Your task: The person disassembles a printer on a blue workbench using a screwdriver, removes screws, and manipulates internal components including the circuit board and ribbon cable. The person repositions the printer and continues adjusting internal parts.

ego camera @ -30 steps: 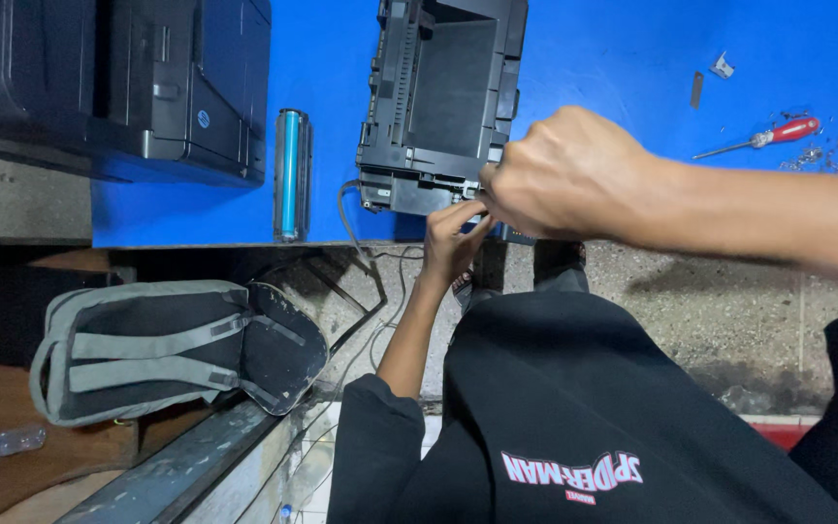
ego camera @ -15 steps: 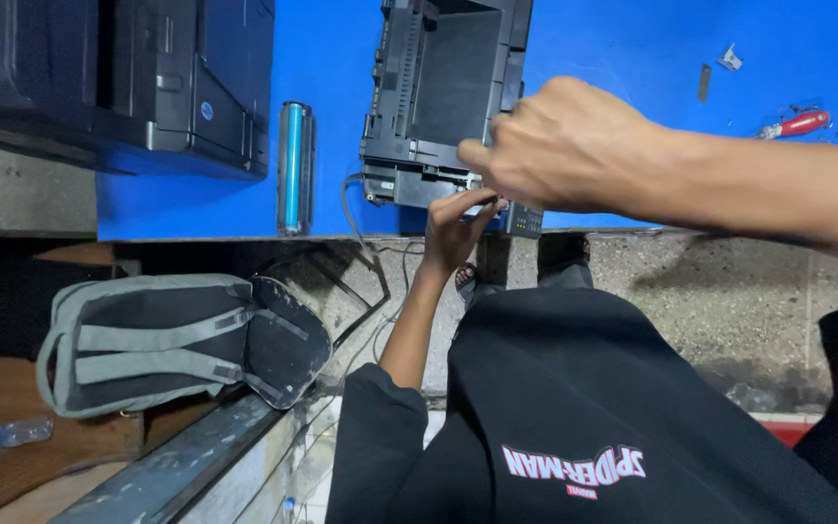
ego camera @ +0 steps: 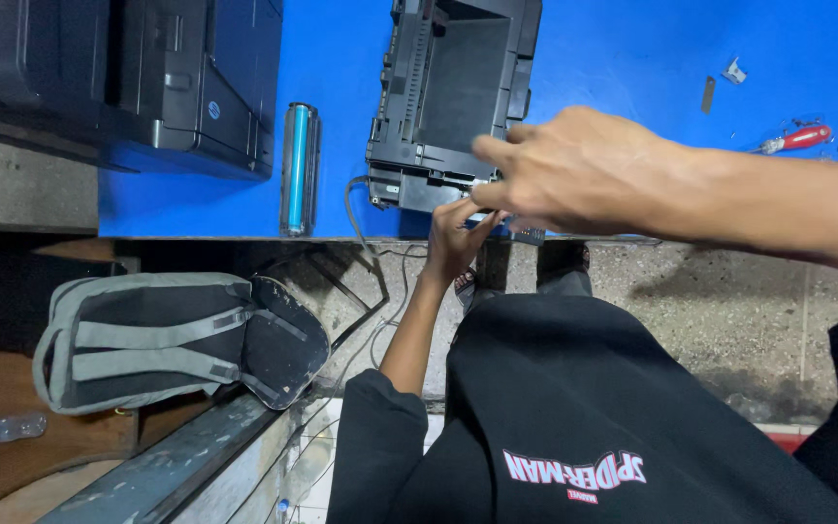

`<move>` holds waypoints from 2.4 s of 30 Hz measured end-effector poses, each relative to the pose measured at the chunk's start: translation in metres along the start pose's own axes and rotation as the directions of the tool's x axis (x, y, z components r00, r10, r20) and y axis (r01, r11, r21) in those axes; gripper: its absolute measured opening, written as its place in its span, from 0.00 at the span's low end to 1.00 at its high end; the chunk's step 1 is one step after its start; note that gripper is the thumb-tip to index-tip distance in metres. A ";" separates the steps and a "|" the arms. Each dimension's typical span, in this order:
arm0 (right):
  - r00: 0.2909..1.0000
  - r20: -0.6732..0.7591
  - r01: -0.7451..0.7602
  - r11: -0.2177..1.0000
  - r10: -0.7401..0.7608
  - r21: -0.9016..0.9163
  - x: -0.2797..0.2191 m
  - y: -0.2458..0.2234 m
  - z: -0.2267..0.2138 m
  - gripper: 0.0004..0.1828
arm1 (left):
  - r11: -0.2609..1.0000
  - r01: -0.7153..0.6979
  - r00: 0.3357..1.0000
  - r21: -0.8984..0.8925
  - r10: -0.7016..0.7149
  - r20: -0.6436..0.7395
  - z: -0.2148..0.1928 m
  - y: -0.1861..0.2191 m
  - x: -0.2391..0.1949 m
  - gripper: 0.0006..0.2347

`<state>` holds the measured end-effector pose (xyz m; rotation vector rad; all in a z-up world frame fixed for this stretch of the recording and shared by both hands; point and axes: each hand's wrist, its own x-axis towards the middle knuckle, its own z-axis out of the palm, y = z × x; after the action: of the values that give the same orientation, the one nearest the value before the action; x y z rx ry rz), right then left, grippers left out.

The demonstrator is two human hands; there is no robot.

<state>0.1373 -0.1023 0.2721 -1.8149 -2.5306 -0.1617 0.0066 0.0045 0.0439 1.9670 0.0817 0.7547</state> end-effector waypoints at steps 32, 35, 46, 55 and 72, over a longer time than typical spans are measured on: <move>0.931 0.230 -0.279 0.959 0.283 -0.047 0.015 -0.023 0.001 0.11 | 0.996 -0.020 0.998 -0.092 0.025 0.051 -0.006 -0.024 -0.012 0.09; 0.932 0.194 -0.313 0.950 0.307 -0.003 0.011 -0.020 -0.005 0.13 | 0.991 -0.029 0.998 -0.128 0.036 0.051 -0.003 -0.018 -0.003 0.09; 0.773 -0.064 -0.573 0.737 0.631 0.358 -0.168 0.028 0.009 0.20 | 0.978 0.177 0.929 -0.106 -0.202 -0.311 -0.008 -0.020 -0.039 0.07; -0.032 0.053 -0.527 -0.062 0.998 0.848 -0.303 0.010 0.301 0.15 | 0.773 0.425 0.412 -0.470 -0.628 -0.660 -0.026 -0.099 -0.112 0.09; 0.220 -0.262 -0.637 0.342 0.940 0.691 -0.125 0.023 0.268 0.27 | 0.886 0.184 0.980 0.426 -0.201 -0.006 -0.095 -0.128 0.066 0.24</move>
<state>0.2106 -0.1868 -0.0026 -2.0946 -0.7644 -0.1097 0.0408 0.1678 -0.0003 2.3424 0.4477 0.6015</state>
